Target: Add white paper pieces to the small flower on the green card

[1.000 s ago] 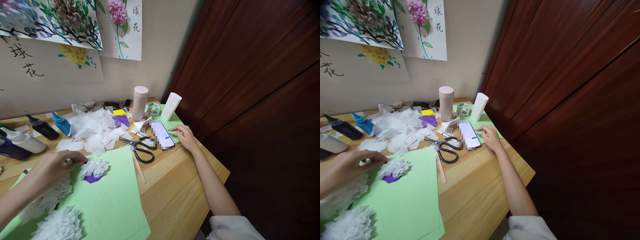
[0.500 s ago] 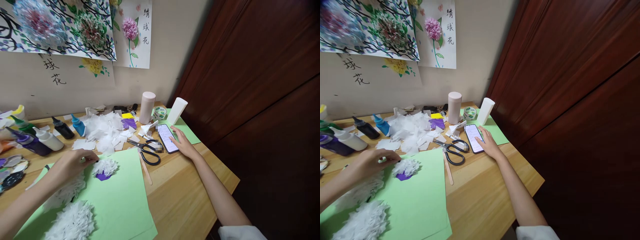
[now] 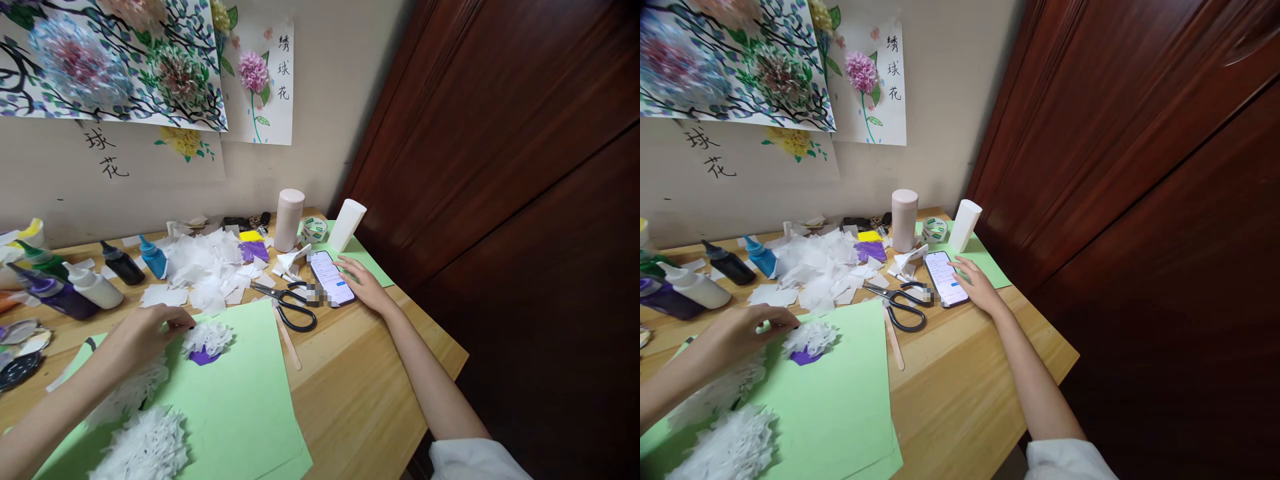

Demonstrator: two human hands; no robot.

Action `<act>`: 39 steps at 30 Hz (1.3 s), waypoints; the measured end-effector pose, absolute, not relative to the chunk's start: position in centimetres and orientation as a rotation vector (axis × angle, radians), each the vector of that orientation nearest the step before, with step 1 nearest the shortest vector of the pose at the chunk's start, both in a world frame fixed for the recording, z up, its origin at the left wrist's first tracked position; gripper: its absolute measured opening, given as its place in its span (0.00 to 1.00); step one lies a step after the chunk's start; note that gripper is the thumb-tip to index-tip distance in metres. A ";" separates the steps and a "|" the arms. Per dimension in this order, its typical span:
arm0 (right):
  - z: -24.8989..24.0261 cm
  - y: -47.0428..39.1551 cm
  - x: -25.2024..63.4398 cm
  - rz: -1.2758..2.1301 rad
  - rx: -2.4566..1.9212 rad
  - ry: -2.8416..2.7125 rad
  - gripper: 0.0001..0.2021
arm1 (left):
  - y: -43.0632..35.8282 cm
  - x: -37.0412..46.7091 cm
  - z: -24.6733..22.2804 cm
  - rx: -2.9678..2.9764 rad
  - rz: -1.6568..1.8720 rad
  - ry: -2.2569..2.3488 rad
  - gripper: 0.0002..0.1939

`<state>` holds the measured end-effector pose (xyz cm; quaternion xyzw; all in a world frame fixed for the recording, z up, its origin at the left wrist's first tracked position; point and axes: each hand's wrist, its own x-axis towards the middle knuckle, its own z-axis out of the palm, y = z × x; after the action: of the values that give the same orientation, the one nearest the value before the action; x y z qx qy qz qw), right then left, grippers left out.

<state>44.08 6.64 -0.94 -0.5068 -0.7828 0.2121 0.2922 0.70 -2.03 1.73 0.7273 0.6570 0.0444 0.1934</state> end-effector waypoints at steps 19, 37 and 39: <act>0.2 6.3 44.9 0.459 -1.355 -2.261 0.19 | -1.9 0.7 1.4 2.039 0.189 1.860 0.14; -0.1 6.6 45.3 0.465 -1.306 -2.121 0.22 | -2.0 0.7 1.0 2.062 0.170 1.878 0.16; -0.2 6.6 45.5 0.470 -1.313 -2.094 0.22 | -2.1 0.8 1.0 2.077 0.159 1.890 0.16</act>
<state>45.53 6.64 -0.21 -0.4967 -0.7918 0.1776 0.3078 0.78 -2.12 0.97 0.7286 0.6628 0.0558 0.1637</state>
